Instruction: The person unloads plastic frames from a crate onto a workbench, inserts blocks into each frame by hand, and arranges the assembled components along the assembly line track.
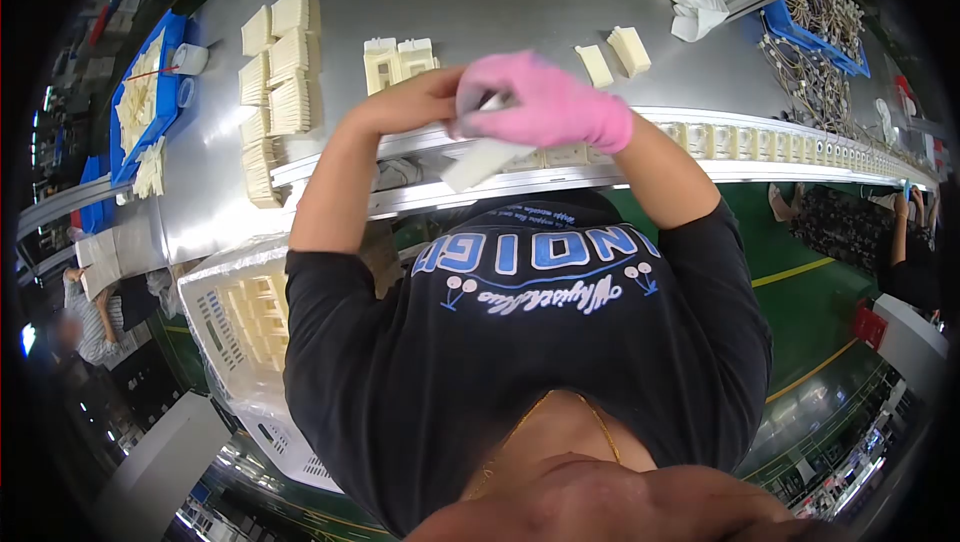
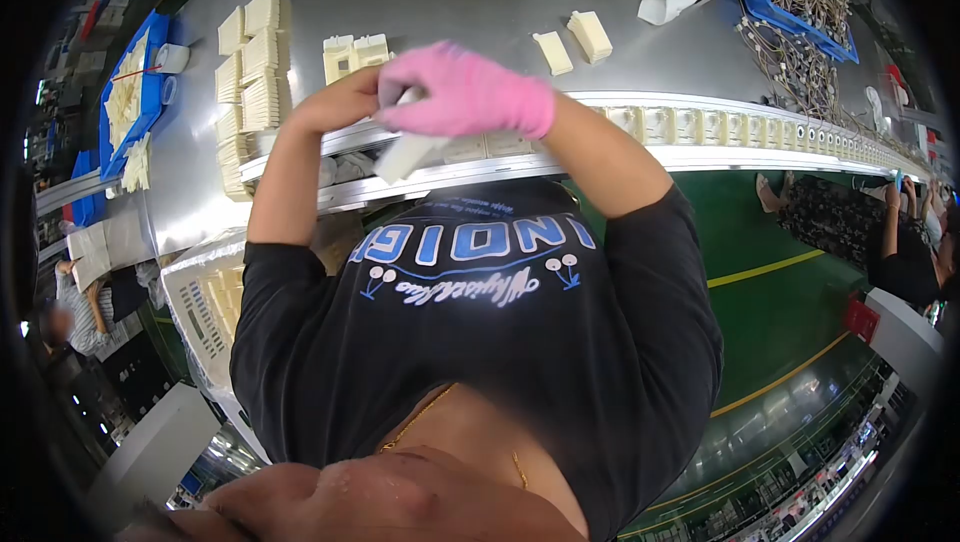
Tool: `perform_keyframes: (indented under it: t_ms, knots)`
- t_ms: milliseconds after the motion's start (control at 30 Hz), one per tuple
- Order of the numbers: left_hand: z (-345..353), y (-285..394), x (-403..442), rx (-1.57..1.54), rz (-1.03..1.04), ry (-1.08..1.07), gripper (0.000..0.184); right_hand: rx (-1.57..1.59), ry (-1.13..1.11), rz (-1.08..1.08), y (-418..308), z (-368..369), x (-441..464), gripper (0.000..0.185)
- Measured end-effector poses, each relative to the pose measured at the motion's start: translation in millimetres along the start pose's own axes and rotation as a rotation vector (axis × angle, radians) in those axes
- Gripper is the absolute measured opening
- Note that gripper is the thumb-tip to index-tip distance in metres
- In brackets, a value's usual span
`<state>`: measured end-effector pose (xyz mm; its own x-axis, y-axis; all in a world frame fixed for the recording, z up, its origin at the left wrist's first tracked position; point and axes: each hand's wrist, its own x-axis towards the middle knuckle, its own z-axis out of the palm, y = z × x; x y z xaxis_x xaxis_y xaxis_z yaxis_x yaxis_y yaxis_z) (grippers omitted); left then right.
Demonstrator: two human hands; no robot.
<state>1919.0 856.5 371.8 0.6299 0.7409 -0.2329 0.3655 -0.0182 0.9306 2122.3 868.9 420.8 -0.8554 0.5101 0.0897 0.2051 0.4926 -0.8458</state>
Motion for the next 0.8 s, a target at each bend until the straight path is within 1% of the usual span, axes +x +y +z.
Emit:
perform_keyframes:
  t_ms: [33,67,133,167,200,233,267,300,333,367,433,467,567,600,633,700,800]
  knots:
    - [-9.4,6.7,-9.3,0.058,-0.128,0.007,0.03,-0.018,-0.063,0.108,-1.3,10.4,3.3,0.028]
    - [-13.7,11.1,-16.5,0.116,-0.255,0.013,0.029,-0.152,-0.093,0.129,-0.1,22.5,6.2,0.03]
    - [-7.8,13.8,-31.5,0.119,-0.376,0.066,0.027,-0.425,-0.152,0.172,8.2,45.6,9.1,0.036]
    - [-3.1,14.3,-38.3,0.12,-0.436,0.094,0.027,-0.477,-0.122,0.14,13.0,52.6,8.0,0.038]
    - [6.2,9.6,-40.0,0.043,-0.462,0.113,0.035,-0.53,-0.092,0.107,17.1,58.4,7.5,0.041]
    - [15.8,-1.8,-40.8,0.01,-0.396,0.15,0.038,-0.584,-0.064,0.07,20.1,61.2,8.9,0.043]
    - [26.4,-15.9,-41.6,-0.025,-0.331,0.187,0.041,-0.546,-0.062,0.038,25.7,56.4,10.5,0.041]
    - [34.4,-14.2,-41.1,-0.06,-0.265,0.225,0.045,-0.464,-0.023,0.025,33.8,48.4,9.7,0.041]
    - [42.2,-9.4,-38.4,-0.115,-0.317,0.254,0.053,-0.383,0.018,0.011,44.3,37.3,7.4,0.04]
    - [42.9,-2.8,-39.3,-0.051,-0.321,0.234,0.052,-0.303,0.061,-0.002,55.3,25.3,5.5,0.039]
    - [40.1,9.8,-39.2,0.084,-0.323,0.192,0.051,-0.388,0.067,0.233,80.4,-4.4,7.6,0.037]
    - [36.2,17.4,-38.0,0.184,-0.29,0.205,0.047,-0.474,0.035,0.364,100.0,-18.7,7.5,0.037]
    - [11.6,7.3,-17.6,0.648,-0.15,0.463,0.042,-0.647,-0.047,0.77,146.7,-39.0,-2.4,0.037]
    - [0.1,-3.0,-6.7,0.801,-0.072,0.589,0.04,-0.685,-0.088,0.834,154.5,-39.7,-9.8,0.037]
    - [-13.2,-17.1,4.9,0.966,-0.09,0.61,0.038,-0.723,-0.126,0.895,161.4,-38.8,-16.0,0.038]
    - [-38.0,-49.1,25.1,1.299,-0.131,0.649,0.035,-0.788,-0.154,0.954,183.2,-29.0,-25.2,0.049]
    - [-59.4,-92.2,45.7,1.355,-0.454,0.418,0.026,-0.833,-0.163,0.999,211.7,-17.5,-22.8,0.061]
